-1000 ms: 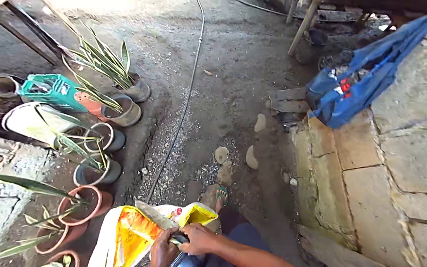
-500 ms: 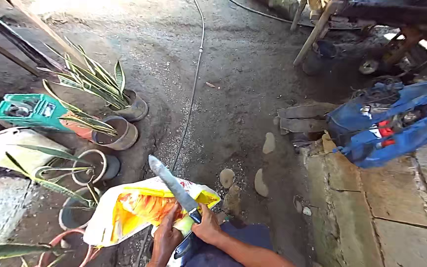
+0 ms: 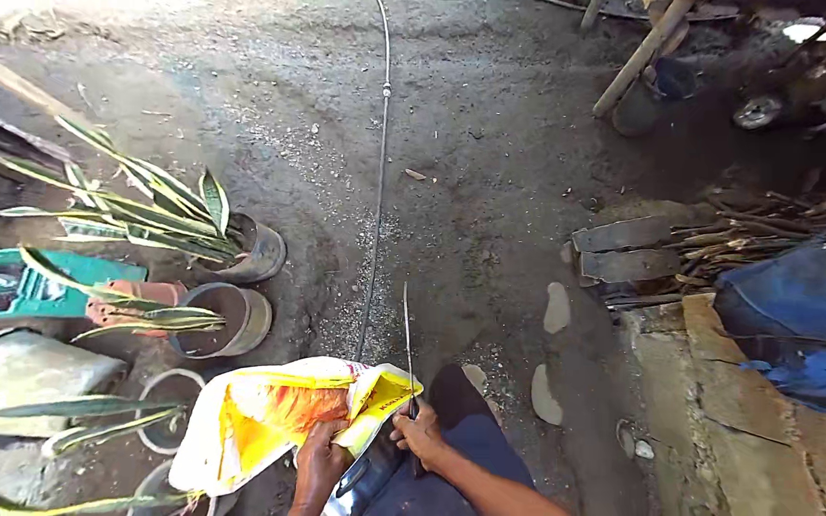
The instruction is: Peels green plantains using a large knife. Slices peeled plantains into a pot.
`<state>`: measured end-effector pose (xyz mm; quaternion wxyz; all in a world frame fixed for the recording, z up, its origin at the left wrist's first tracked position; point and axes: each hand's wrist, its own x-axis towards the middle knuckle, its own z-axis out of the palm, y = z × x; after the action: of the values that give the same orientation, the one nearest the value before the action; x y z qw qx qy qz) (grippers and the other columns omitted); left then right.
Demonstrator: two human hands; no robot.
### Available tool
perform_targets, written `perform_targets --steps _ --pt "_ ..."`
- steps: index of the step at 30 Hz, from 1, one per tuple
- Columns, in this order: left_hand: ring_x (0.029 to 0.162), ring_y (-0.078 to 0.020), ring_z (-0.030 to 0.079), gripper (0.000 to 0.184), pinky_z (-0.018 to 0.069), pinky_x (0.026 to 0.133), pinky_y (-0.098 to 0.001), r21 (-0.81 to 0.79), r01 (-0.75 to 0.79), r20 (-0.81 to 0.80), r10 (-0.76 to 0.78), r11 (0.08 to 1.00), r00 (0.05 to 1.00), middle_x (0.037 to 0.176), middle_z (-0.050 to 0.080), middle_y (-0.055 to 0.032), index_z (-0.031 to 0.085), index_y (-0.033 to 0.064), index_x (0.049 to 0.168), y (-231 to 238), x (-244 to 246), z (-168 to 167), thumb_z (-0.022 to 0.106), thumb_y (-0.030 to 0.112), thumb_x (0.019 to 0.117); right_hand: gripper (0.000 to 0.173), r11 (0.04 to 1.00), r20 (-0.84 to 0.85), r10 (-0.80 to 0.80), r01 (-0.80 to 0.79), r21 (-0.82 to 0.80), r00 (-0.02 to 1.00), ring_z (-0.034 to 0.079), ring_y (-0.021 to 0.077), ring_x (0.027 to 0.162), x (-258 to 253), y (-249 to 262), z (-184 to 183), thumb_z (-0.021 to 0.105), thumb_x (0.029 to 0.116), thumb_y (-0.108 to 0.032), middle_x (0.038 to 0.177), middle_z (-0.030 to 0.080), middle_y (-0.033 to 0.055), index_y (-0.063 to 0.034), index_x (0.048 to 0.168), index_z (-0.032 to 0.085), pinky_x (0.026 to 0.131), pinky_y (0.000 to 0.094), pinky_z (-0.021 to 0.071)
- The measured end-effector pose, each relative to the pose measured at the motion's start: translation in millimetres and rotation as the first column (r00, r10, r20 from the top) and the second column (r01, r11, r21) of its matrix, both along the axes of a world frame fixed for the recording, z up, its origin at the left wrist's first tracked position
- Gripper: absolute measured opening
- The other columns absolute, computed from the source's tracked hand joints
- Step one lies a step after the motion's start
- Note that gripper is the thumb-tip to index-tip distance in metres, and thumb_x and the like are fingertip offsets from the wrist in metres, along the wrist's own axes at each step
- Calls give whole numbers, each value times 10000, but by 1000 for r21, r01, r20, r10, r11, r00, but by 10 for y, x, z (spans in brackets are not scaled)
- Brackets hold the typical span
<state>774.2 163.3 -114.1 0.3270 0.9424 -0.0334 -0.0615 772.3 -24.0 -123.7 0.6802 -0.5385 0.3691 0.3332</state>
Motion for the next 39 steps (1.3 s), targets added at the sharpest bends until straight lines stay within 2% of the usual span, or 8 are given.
perform_targets --steps 4,14,21,25,29,32,35,39 --pt "934 -487 672 244 511 827 -634 15 43 -74 -42 999 996 955 679 -307 711 -112 933 -74 684 -68 575 -127 730 344 996 26 84 -84 -4 996 651 203 746 652 5 -93 618 997 -75 1038 621 190 54 1299 517 706 348 563" --pt "954 -497 664 253 501 850 -638 82 147 -144 -134 986 981 972 672 -322 710 -124 945 -842 2843 -20 592 -159 725 480 996 -2 68 -67 57 998 682 252 836 2685 -670 -173 632 995 -102 1160 629 236 19 1428 463 767 388 572" --pt "830 -457 676 221 528 743 -590 92 297 118 -306 951 945 870 666 -279 713 -103 899 -1925 4241 355 592 -39 726 569 957 117 -286 289 -11 951 653 214 719 3906 -1557 223 713 906 -42 1062 632 218 27 1425 489 685 359 574" --pt "792 -417 671 205 538 726 -540 38 426 196 -424 904 884 840 662 -256 718 -90 880 -2565 4930 350 587 -9 744 639 918 173 -376 391 -62 910 655 247 828 4338 -2132 273 761 862 -51 1203 566 244 35 1438 500 736 372 582" --pt "775 -323 665 195 545 736 -413 -11 535 257 -515 844 818 813 663 -207 727 -61 853 -3214 5512 251 588 42 763 670 839 163 -521 537 -83 838 627 241 853 4742 -2653 209 756 815 -14 1195 539 225 30 1433 501 713 360 564" --pt "763 -304 663 187 547 731 -378 -58 578 279 -542 814 792 803 668 -204 729 -59 836 -3723 5938 108 588 30 750 686 796 172 -563 586 -153 809 563 307 1061 5132 -3093 133 741 793 6 1291 510 250 18 1438 510 857 427 517" --pt "766 -297 669 184 552 730 -380 -96 579 240 -546 809 803 807 678 -194 733 -55 835 -4295 6410 -23 593 33 754 665 782 190 -536 568 -256 823 537 332 1140 5596 -3669 52 765 770 -13 1309 510 266 34 1398 552 938 447 488" --pt "776 -303 680 185 562 736 -389 -97 600 192 -576 794 794 812 686 -189 734 -41 837 -5196 7148 -46 574 16 765 702 792 115 -514 522 -317 850 522 382 1207 6316 -4570 -50 784 781 -20 1359 487 313 59 1424 513 1003 478 469"
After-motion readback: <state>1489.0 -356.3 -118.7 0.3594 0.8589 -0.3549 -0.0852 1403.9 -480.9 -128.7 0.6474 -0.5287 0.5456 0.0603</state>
